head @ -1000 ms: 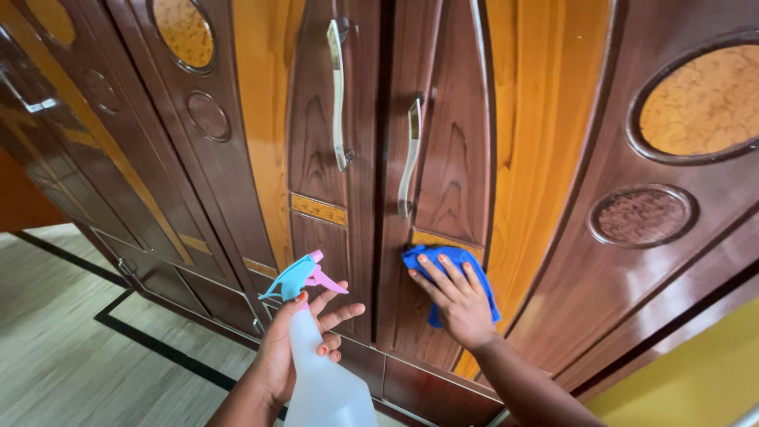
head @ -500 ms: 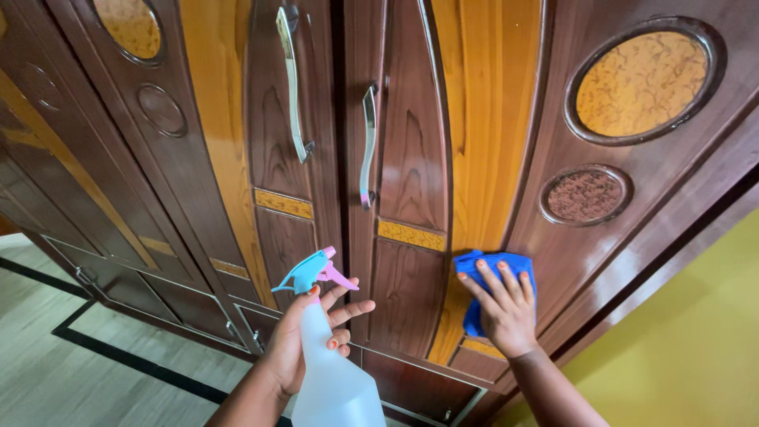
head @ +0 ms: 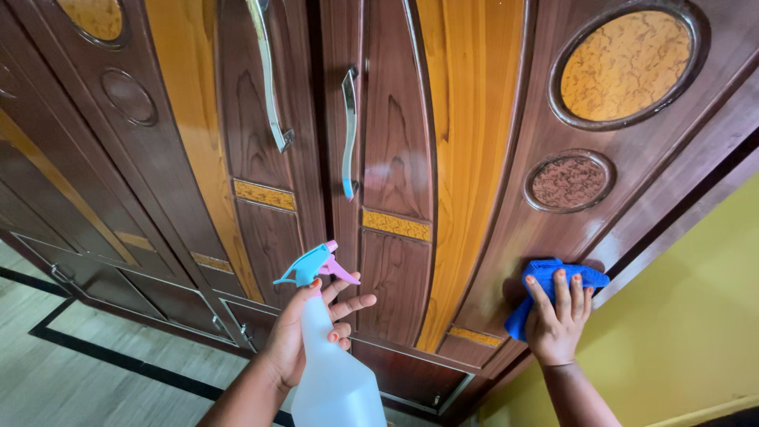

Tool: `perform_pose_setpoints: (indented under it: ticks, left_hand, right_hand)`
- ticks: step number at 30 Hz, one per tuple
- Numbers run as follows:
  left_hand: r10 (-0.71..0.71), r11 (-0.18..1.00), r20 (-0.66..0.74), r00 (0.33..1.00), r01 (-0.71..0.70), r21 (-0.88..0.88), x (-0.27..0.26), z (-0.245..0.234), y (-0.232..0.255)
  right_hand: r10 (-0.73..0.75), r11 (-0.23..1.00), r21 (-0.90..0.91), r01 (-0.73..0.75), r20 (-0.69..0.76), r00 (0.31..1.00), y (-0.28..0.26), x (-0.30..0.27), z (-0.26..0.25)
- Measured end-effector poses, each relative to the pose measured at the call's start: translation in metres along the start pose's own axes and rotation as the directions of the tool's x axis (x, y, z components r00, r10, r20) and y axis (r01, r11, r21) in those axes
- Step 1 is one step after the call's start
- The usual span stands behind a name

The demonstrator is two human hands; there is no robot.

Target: The person sprays a cleaning solution from a bottle onto a wooden wardrobe and wipes it with a blue cloth. They then move to a wooden chair, spray the seat, and wipe it clean.

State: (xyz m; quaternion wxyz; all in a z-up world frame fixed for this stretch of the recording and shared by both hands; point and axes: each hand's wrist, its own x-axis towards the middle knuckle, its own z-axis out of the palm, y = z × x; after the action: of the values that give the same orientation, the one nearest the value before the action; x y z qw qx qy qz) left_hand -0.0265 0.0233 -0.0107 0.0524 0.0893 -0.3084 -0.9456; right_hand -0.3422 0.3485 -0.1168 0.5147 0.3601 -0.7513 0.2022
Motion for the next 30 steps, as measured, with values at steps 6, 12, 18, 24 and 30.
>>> perform_pose_setpoints:
  ticks: [6, 12, 18, 24, 30]
  left_hand:
    - [0.012, 1.000, -0.009, 1.000, -0.012, 0.015, -0.002, -0.001, 0.003]
    - [0.019, 1.000, -0.010, 1.000, -0.019, 0.000, -0.004, -0.005, 0.007]
    - [0.017, 1.000, -0.027, 0.999, -0.018, -0.003, -0.007, -0.011, 0.010]
    - [0.037, 0.999, -0.064, 0.997, -0.037, 0.008, -0.018, -0.016, 0.017]
    - [0.041, 0.999, -0.100, 0.994, -0.041, 0.007, -0.025, -0.019, 0.025]
  right_hand:
    - [0.109, 0.994, 0.026, -0.108, -0.027, 0.994, -0.017, -0.009, 0.018]
    - [0.121, 0.991, 0.052, -0.120, -0.025, 0.992, -0.037, -0.005, 0.030]
    - [0.029, 0.998, 0.054, -0.030, 0.014, 0.999, -0.064, 0.002, 0.045]
    - [-0.078, 0.995, 0.068, 0.077, 0.013, 0.997, -0.099, 0.018, 0.056]
    - [-0.184, 0.978, 0.116, 0.176, 0.067, 0.981, -0.132, 0.034, 0.057]
